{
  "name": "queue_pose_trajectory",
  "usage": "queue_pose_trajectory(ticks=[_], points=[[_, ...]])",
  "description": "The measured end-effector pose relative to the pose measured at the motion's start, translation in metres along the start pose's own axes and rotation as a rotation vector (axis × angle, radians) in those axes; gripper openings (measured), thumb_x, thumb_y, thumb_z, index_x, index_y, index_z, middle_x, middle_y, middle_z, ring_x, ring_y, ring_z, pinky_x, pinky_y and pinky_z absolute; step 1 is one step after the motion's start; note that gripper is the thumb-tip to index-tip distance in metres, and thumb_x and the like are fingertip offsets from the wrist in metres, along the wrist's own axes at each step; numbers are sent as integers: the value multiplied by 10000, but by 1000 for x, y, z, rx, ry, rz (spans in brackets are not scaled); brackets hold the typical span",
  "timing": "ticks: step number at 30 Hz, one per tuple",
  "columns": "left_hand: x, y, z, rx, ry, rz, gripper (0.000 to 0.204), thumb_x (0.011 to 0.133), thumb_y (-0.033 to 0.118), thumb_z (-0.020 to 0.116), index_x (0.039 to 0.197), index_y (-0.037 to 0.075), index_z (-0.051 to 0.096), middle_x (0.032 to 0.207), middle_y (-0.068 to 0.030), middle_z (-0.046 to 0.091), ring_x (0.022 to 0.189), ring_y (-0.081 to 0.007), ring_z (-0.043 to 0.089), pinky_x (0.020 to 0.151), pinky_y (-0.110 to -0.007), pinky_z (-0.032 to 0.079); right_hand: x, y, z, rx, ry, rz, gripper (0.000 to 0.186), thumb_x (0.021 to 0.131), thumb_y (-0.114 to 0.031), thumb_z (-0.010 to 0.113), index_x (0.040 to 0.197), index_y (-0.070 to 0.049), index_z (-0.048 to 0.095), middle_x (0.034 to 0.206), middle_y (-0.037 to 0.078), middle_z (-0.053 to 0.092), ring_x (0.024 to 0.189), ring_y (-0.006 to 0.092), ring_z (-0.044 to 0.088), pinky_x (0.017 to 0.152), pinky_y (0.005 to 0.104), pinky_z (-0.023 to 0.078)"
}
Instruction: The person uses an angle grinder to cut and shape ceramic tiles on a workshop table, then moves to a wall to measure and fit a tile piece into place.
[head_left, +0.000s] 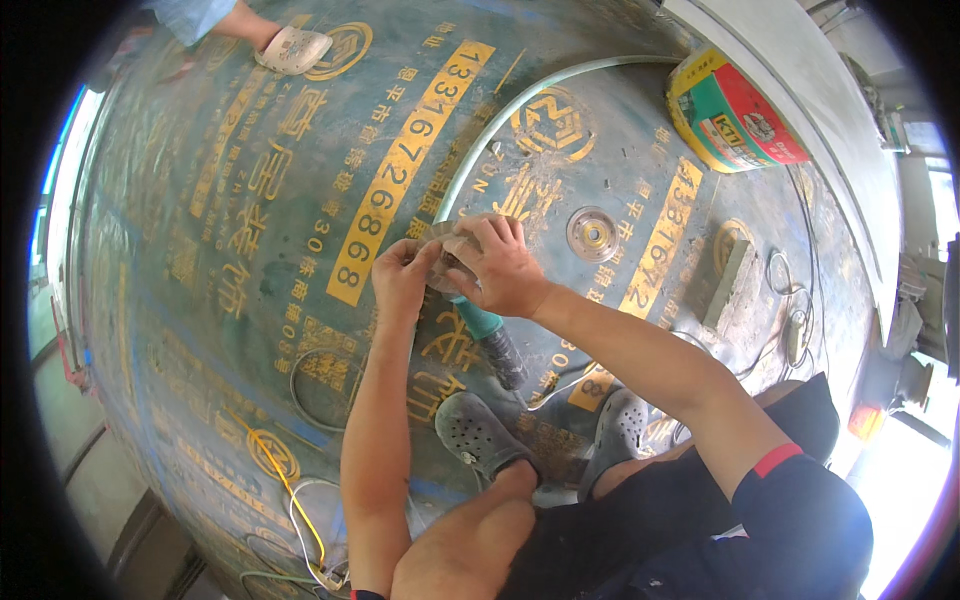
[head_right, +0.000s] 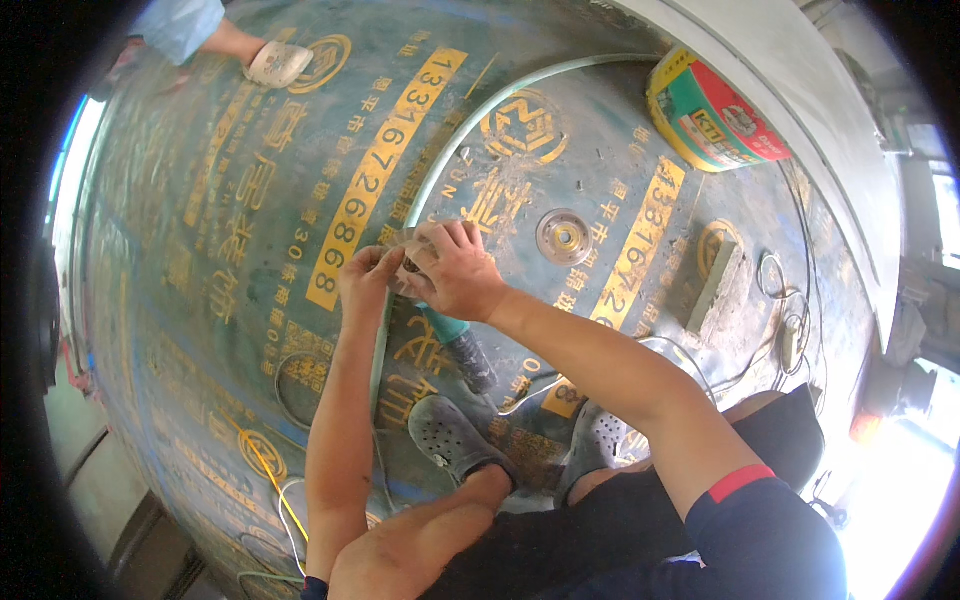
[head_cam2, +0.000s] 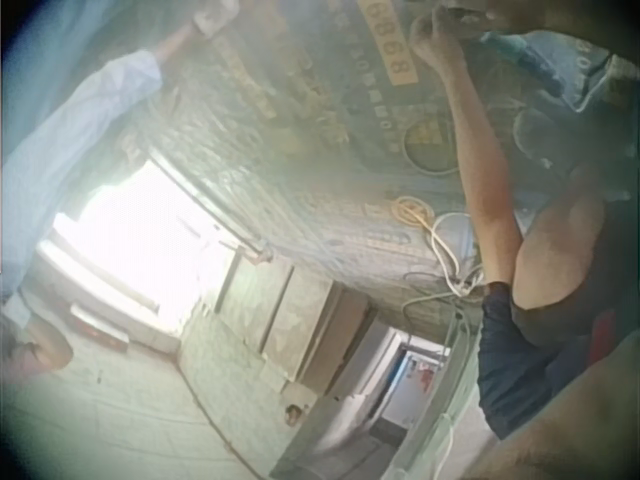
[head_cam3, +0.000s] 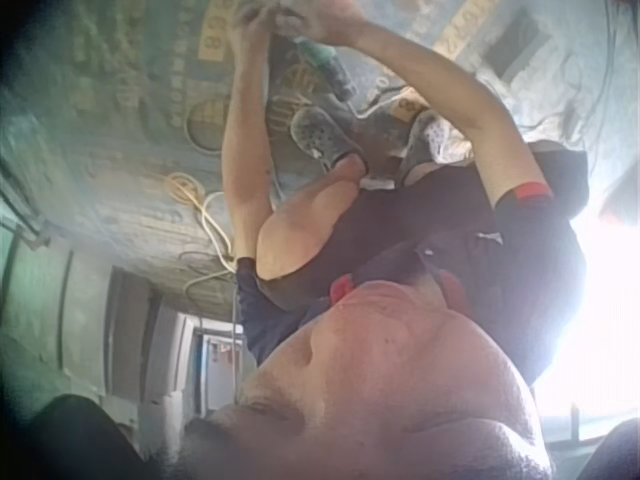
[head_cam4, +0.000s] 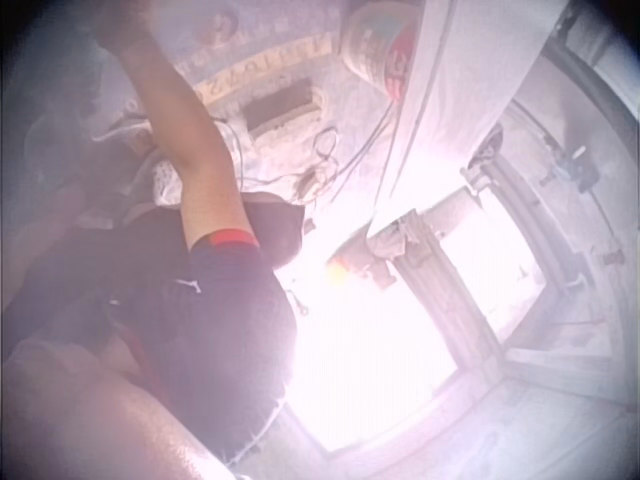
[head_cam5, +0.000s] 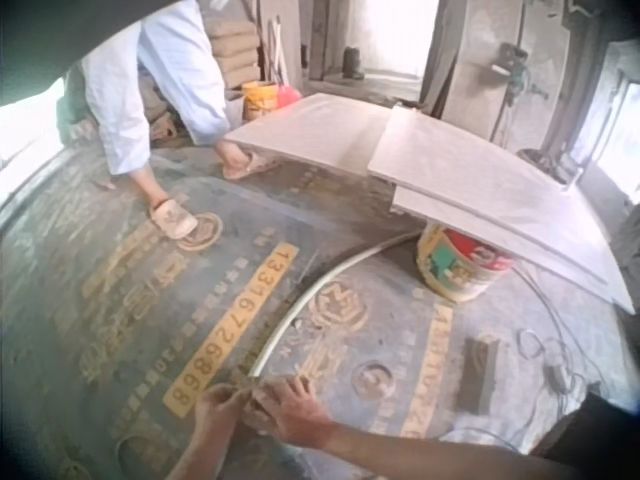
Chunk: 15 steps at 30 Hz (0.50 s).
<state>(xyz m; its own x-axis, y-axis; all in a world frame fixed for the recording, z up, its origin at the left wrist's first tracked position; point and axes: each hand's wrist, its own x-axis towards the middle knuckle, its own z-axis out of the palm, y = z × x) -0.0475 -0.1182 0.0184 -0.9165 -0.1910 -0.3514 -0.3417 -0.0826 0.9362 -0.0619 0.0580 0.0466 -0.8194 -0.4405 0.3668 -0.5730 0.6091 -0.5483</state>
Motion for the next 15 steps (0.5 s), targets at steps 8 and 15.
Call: queue_pose_trajectory(ticks=[8, 15], points=[[-1, 0, 0, -13, -3, -13, 190, 844, 149, 748, 759, 11, 649, 653, 35, 569, 566, -27, 443, 487, -211, 331, 3, -5, -3, -48, 39, -16, 407, 828, -448, 669, 1067, -118, 685, 1118, 97, 539, 1093, 304, 479, 970, 482, 348], [-2, 2, 1, -31, 7, -21, 187, 852, 135, 740, 753, 9, 645, 649, 43, 553, 563, -25, 420, 485, -212, 308, -2, -4, -6, -52, -34, -9, 380, 803, -401, 703, 1047, -110, 690, 1124, 77, 542, 1115, 296, 471, 972, 468, 353]])
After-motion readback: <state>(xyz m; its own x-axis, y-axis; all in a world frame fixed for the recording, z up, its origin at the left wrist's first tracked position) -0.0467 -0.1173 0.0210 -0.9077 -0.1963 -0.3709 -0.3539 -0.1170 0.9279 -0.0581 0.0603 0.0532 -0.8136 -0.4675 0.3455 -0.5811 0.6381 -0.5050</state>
